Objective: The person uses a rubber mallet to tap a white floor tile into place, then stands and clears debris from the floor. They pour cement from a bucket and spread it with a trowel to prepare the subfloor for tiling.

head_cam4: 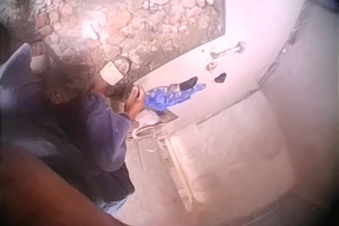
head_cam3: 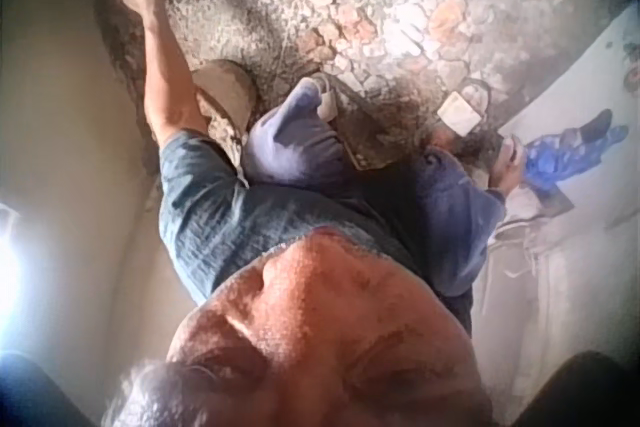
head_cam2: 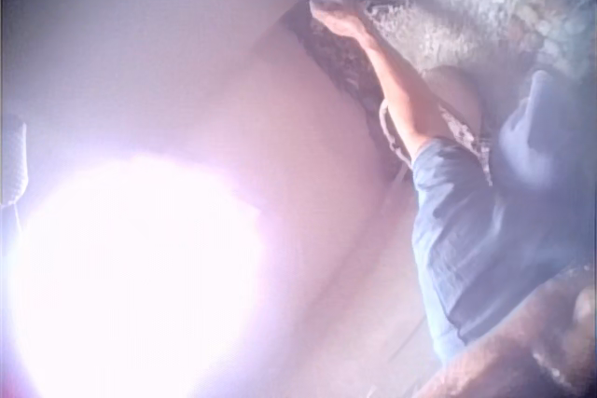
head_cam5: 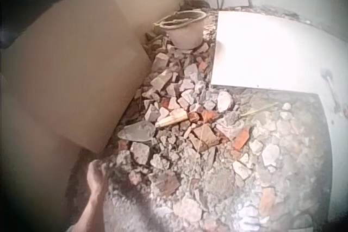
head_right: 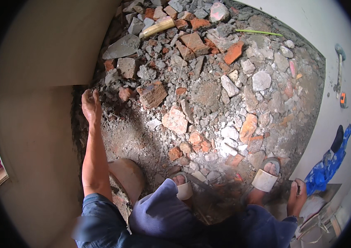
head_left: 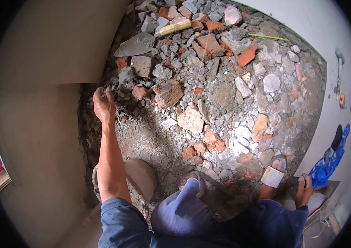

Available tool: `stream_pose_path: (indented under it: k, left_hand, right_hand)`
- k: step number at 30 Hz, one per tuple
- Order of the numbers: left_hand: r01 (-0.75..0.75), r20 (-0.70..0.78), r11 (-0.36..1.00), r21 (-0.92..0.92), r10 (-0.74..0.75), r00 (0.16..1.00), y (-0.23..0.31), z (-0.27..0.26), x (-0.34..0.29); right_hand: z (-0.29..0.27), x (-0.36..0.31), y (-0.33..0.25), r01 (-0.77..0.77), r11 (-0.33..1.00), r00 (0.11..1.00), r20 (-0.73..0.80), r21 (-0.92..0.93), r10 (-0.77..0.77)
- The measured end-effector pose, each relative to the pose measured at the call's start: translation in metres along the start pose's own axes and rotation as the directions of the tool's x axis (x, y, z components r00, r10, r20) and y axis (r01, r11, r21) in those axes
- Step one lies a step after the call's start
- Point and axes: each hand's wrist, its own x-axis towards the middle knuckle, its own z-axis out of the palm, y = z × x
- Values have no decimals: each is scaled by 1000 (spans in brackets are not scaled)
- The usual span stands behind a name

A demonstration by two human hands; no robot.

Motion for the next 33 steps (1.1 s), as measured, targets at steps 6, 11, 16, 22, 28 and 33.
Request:
stream_pose_path:
  k: [6, 11, 16, 22, 28, 33]
  left_hand:
    - [-800, 379, 598, -46, 751, 540, 83, 32, -68]
    - [-741, 644, 662, 114, 519, 562, 103, 46, -89]
    - [-489, 692, 871, 49, 323, 645, 89, 27, -81]
    - [-59, 725, 897, -438, 392, 567, 15, -28, -49]
    - [-97, 655, 961, -260, 249, 713, -19, -66, 0]
    - [-28, 639, 966, -257, 192, 745, 61, -71, -44]
  right_hand:
    - [10, 15, -23, 82, 995, 997, -7, -55, -82]
    - [14, 14, -26, 88, 990, 996, -3, 109, -89]
    - [17, 13, -21, 24, 998, 999, 22, 50, -26]
    - [16, 21, -28, 68, 995, 995, 68, 74, -73]
    - [11, 65, -1, 129, 990, 991, -44, 56, -126]
    - [16, 145, 37, 160, 987, 972, -178, 20, -154]
